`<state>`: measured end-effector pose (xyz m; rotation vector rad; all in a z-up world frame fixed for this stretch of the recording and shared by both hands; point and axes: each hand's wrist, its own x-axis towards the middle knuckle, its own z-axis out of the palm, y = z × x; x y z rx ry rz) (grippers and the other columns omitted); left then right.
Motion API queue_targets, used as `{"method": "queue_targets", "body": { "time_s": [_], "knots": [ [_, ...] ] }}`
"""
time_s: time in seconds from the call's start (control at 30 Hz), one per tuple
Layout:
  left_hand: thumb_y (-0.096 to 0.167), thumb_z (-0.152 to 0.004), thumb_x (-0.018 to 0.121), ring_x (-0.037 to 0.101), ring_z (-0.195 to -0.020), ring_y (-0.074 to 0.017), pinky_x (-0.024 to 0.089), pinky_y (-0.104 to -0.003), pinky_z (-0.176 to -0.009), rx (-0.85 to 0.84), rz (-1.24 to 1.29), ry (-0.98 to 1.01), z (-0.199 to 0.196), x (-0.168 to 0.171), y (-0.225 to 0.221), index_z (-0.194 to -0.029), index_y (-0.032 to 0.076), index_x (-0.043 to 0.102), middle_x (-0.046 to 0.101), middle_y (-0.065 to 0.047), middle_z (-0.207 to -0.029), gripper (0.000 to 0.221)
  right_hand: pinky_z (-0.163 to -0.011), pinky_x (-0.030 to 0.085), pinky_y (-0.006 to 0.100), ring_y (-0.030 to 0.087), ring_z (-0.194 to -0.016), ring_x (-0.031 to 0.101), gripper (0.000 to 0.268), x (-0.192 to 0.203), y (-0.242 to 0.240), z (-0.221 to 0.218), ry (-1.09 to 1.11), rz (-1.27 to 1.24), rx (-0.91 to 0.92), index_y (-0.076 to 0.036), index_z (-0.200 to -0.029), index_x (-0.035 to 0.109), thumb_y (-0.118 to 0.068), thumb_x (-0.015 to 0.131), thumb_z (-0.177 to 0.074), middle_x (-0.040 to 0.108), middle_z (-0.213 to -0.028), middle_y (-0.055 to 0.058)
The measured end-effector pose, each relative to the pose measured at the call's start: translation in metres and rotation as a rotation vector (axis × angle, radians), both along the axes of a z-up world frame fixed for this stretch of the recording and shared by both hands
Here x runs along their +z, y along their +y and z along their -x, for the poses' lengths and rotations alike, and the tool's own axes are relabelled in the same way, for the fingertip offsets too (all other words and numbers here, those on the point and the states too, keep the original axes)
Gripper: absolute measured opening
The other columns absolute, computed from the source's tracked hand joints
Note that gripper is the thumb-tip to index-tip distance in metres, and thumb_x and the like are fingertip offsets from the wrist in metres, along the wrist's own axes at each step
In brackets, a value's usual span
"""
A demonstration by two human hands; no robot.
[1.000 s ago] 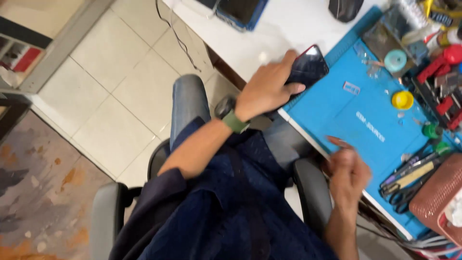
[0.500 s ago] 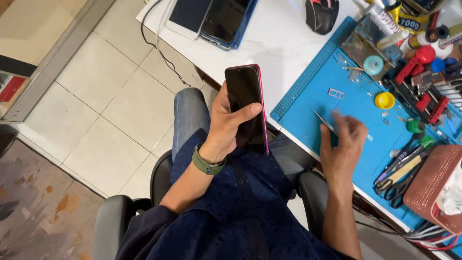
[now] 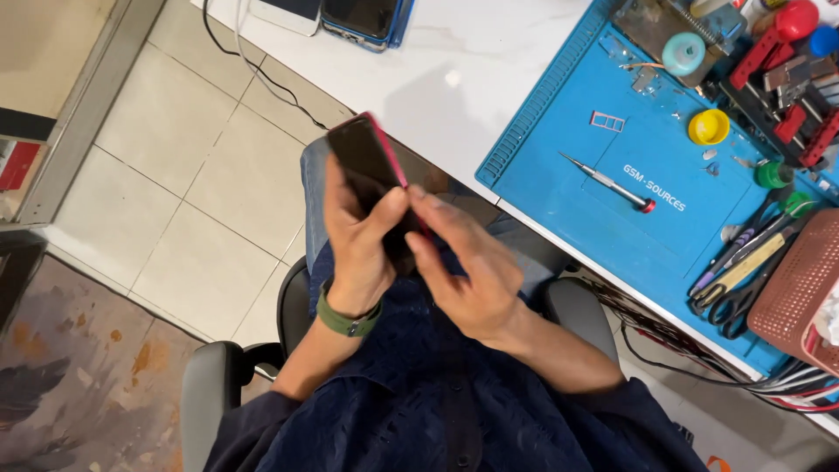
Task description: Inspecting and disassembling mobile phones at a repair station, including removing the SIM tray.
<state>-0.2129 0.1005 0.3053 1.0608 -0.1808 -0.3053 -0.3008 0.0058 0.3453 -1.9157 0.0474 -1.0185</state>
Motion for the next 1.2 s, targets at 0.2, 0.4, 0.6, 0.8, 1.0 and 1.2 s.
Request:
{"method": "queue_targets", "body": {
  "time_s": [0.2,0.4,0.6,0.8,1.0,1.2],
  "knots": [
    [0.021,-0.097,0.086,0.066,-0.096,-0.0101,0.057,-0.030,-0.088,0.127,-0.132,0.041,0.010,-0.036,0.020,-0.137,0.012,0.058,0.071,-0.001,-0.110,0.050,-0.078,0.071,0.050,0.045,-0.094,0.085,0.038,-0.018,0.004,-0.009,-0.117,-0.035,0.028,0.017,-0.124,0.075,0.015,0.085,-0.087,0.083,-0.113,0.030],
    [0.026,-0.098,0.084,0.066,-0.097,-0.0111,0.056,-0.029,-0.089,0.201,-0.163,0.064,0.019,-0.013,-0.002,-0.135,0.013,0.058,0.070,-0.001,-0.112,0.047,-0.072,0.069,0.052,0.045,-0.087,0.081,0.035,-0.027,-0.013,-0.017,-0.073,-0.107,0.112,0.014,-0.128,0.073,0.007,0.081,-0.095,0.081,-0.112,0.024],
    [0.028,-0.102,0.081,0.064,-0.095,-0.0108,0.056,-0.029,-0.090,0.232,-0.213,0.050,0.018,-0.006,-0.009,-0.130,0.015,0.057,0.068,-0.001,-0.111,0.039,-0.072,0.068,0.052,0.043,-0.083,0.079,0.034,-0.032,-0.020,-0.019,-0.091,-0.132,0.138,0.013,-0.131,0.071,0.008,0.078,-0.098,0.078,-0.104,0.026],
    [0.026,-0.103,0.079,0.065,-0.096,-0.0108,0.057,-0.027,-0.086,0.325,-0.180,0.094,0.021,0.012,-0.025,-0.127,0.015,0.061,0.069,0.000,-0.108,0.033,-0.083,0.067,0.054,0.042,-0.094,0.081,0.034,-0.021,-0.030,-0.020,0.004,-0.177,0.235,0.006,-0.133,0.074,-0.004,0.078,-0.101,0.082,-0.112,0.020],
    [0.020,-0.104,0.080,0.059,-0.103,-0.0096,0.052,-0.027,-0.097,0.285,-0.073,0.031,0.010,0.012,0.011,-0.140,0.009,0.059,0.066,0.003,-0.117,0.043,-0.095,0.061,0.029,0.014,-0.086,0.074,0.061,0.016,-0.047,-0.023,0.288,-0.210,0.391,-0.008,-0.176,0.027,-0.035,0.050,-0.127,0.078,-0.089,0.003],
    [0.020,-0.107,0.082,0.067,-0.129,-0.0180,0.052,-0.033,-0.118,0.312,0.138,-0.011,0.017,0.020,0.039,-0.152,0.004,0.058,0.070,-0.007,-0.142,0.053,-0.104,0.063,0.034,0.024,-0.108,0.071,0.057,0.037,-0.014,-0.030,0.072,-0.299,0.379,0.000,-0.170,0.039,-0.008,0.067,-0.121,0.073,-0.115,0.016]
  ]
}}
